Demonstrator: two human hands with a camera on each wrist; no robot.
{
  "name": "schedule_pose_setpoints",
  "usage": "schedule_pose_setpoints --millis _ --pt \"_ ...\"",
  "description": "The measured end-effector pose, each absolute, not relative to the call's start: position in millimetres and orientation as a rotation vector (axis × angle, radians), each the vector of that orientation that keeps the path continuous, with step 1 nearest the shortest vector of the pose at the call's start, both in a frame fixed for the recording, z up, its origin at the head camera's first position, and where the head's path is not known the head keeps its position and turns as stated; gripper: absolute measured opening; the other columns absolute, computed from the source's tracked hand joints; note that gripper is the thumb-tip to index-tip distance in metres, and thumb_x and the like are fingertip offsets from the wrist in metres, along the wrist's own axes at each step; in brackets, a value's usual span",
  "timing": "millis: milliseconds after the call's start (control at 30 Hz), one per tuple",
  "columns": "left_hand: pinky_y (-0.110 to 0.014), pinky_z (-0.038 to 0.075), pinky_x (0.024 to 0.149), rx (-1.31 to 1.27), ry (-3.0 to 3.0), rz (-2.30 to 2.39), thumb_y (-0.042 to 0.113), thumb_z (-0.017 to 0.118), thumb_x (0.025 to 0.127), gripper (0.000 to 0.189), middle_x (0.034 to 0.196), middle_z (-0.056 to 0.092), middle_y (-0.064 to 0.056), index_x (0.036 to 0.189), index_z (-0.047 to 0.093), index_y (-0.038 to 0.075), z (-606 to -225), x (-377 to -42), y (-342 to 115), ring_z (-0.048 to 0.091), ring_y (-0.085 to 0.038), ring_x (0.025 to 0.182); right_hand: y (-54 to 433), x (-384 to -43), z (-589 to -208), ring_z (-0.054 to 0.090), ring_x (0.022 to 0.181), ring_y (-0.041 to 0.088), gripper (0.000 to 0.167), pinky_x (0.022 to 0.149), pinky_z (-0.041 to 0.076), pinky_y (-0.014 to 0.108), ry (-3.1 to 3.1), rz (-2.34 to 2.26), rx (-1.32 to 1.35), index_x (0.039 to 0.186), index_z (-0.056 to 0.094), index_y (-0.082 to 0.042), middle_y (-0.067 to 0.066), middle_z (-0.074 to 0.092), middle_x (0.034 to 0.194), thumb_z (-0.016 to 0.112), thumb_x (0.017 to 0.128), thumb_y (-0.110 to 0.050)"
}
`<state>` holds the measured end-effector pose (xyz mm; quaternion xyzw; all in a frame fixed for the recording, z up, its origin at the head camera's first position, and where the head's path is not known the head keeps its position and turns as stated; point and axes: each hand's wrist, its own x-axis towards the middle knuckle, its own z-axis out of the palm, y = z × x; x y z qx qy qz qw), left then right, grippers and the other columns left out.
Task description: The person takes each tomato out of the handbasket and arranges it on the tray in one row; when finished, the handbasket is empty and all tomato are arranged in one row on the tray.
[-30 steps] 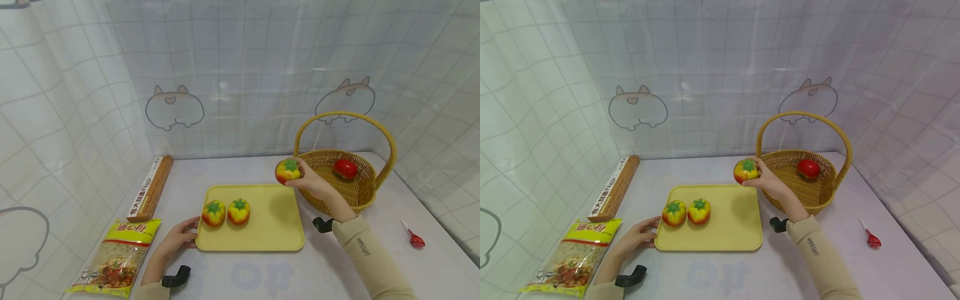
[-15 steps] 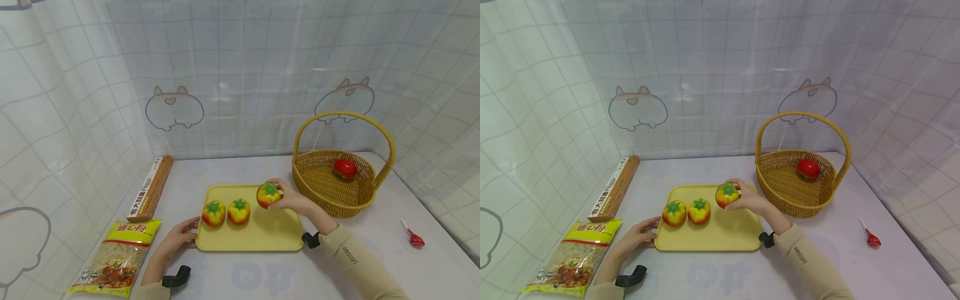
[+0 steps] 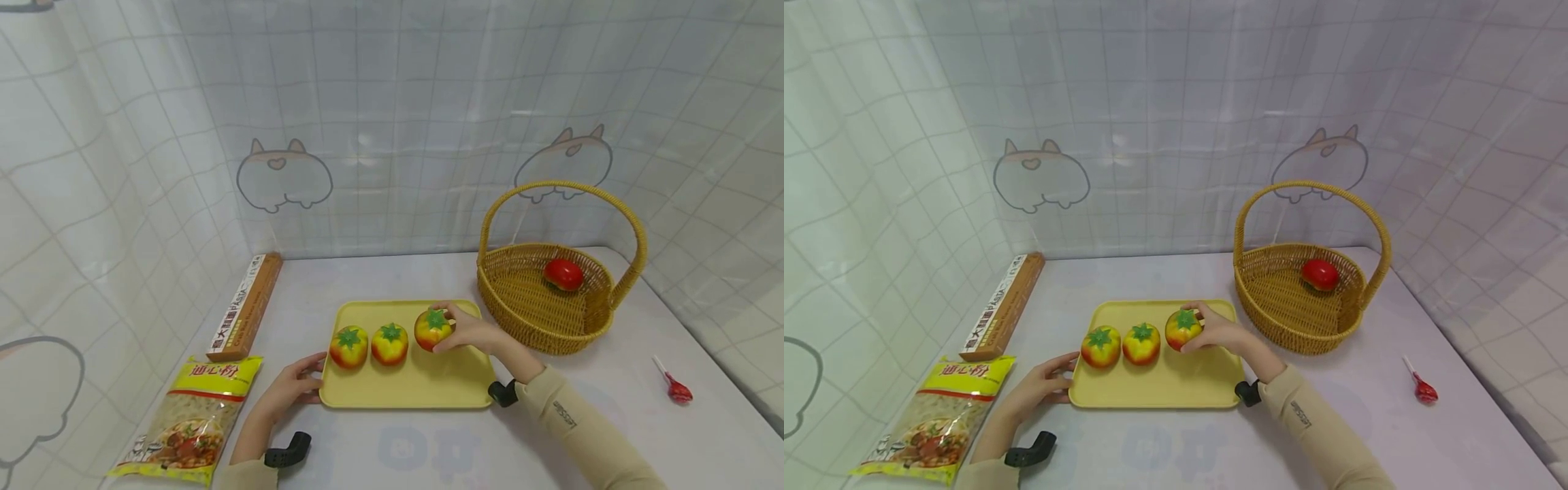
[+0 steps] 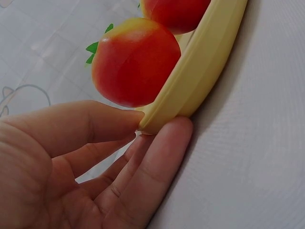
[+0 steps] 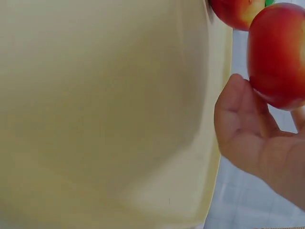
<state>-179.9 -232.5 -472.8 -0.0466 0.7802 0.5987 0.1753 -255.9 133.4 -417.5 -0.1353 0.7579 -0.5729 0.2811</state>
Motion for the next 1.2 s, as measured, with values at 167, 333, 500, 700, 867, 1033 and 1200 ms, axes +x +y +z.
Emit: schedule_pose_setpoints --millis 167,333,500,700,867,1033,1200 --pt "-0.035 0.056 0.074 -0.119 2.209 1.7 0.008 0.064 0.082 0.063 0.122 0.046 -0.017 0.14 0.038 0.005 -472.2 -179.8 -233.1 0.06 -0.022 0.082 127.2 -255.7 -425.7 0.044 0.11 0.032 0.081 0.09 0.043 0.037 2.077 -1.508 -0.373 0.134 0.033 -0.011 0.025 0.026 0.133 0.078 0.067 -0.008" --pt "-0.035 0.056 0.074 -0.117 2.204 1.702 0.009 0.064 0.081 0.064 0.122 0.046 -0.017 0.139 0.038 0.005 -472.7 -180.1 -231.8 0.06 -0.022 0.082 121.0 -252.8 -431.8 0.042 0.112 0.032 0.081 0.096 0.038 0.043 2.114 -1.484 -0.377 0.133 0.035 -0.012 0.024 0.027 0.132 0.08 0.066 -0.01" --pt "-0.035 0.056 0.074 -0.129 2.212 1.698 0.01 0.065 0.081 0.063 0.122 0.047 -0.017 0.139 0.039 0.005 -472.5 -179.9 -230.6 0.06 -0.022 0.081 118.0 -252.4 -433.5 0.04 0.115 0.034 0.081 0.098 0.037 0.045 2.157 -1.46 -0.335 0.132 0.037 -0.012 0.024 0.03 0.131 0.081 0.063 -0.007" --pt "-0.035 0.056 0.073 -0.138 2.218 1.694 0.009 0.064 0.082 0.063 0.123 0.046 -0.016 0.14 0.038 0.006 -476.3 -181.4 -233.5 0.06 -0.022 0.082 116.9 -252.9 -433.4 0.039 0.118 0.035 0.081 0.1 0.034 0.048 2.181 -1.397 -0.33 0.131 0.038 -0.012 0.025 0.033 0.131 0.081 0.062 -0.008" --pt "-0.035 0.056 0.073 -0.141 2.211 1.696 0.008 0.064 0.082 0.063 0.123 0.046 -0.016 0.14 0.038 0.006 -475.7 -181.5 -233.2 0.06 -0.022 0.082 118.0 -252.2 -431.5 0.037 0.121 0.037 0.085 0.101 0.033 0.048 2.172 -1.372 -0.346 0.133 0.035 -0.013 0.027 0.031 0.134 0.081 0.063 -0.009" --pt "-0.034 0.056 0.074 -0.136 2.204 1.701 0.009 0.065 0.081 0.064 0.123 0.046 -0.017 0.14 0.039 0.006 -473.5 -180.9 -232.7 0.06 -0.022 0.082 119.9 -252.4 -428.4 0.034 0.123 0.037 0.091 0.101 0.032 0.049 2.158 -1.352 -0.388 0.139 0.03 -0.015 0.026 0.028 0.136 0.081 0.064 -0.009" --pt "-0.034 0.056 0.074 -0.133 2.204 1.7 0.008 0.064 0.081 0.063 0.122 0.047 -0.017 0.139 0.039 0.005 -472.7 -181.2 -232.7 0.06 -0.022 0.081 124.6 -253.9 -424.4 0.035 0.123 0.041 0.091 0.099 0.037 0.049 2.152 -1.362 -0.449 0.141 0.028 -0.013 0.025 0.029 0.137 0.08 0.066 -0.01"
